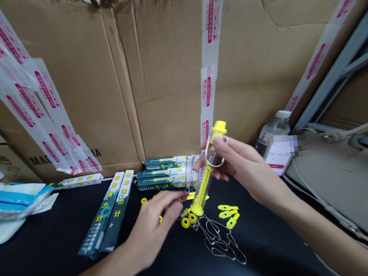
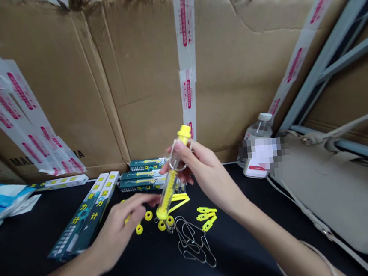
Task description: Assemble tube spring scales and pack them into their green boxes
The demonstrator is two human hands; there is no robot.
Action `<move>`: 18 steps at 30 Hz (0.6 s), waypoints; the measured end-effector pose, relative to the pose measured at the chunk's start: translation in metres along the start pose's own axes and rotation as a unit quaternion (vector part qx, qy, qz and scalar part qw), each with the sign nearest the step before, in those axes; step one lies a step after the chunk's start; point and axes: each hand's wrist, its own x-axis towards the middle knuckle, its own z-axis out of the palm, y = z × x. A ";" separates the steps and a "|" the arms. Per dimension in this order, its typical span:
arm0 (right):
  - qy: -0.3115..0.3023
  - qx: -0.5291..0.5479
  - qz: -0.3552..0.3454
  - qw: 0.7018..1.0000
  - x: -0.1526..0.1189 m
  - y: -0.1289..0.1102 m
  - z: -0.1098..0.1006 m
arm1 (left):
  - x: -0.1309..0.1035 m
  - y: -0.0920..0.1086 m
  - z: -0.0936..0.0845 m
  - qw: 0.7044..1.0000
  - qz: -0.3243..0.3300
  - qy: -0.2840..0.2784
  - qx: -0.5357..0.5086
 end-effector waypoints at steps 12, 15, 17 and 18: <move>-0.093 -0.065 0.008 0.994 0.025 -0.010 0.019 | -0.043 -0.006 0.041 0.991 -0.103 -0.009 -0.088; -0.096 -0.039 0.021 0.994 0.026 -0.009 0.018 | -0.049 -0.014 0.049 0.997 -0.068 0.023 -0.029; -0.108 -0.027 0.026 0.993 0.026 -0.010 0.018 | -0.050 -0.016 0.051 0.996 -0.074 0.035 -0.032; -0.116 -0.025 0.029 0.993 0.026 -0.010 0.019 | -0.049 -0.016 0.051 0.996 -0.077 0.033 -0.036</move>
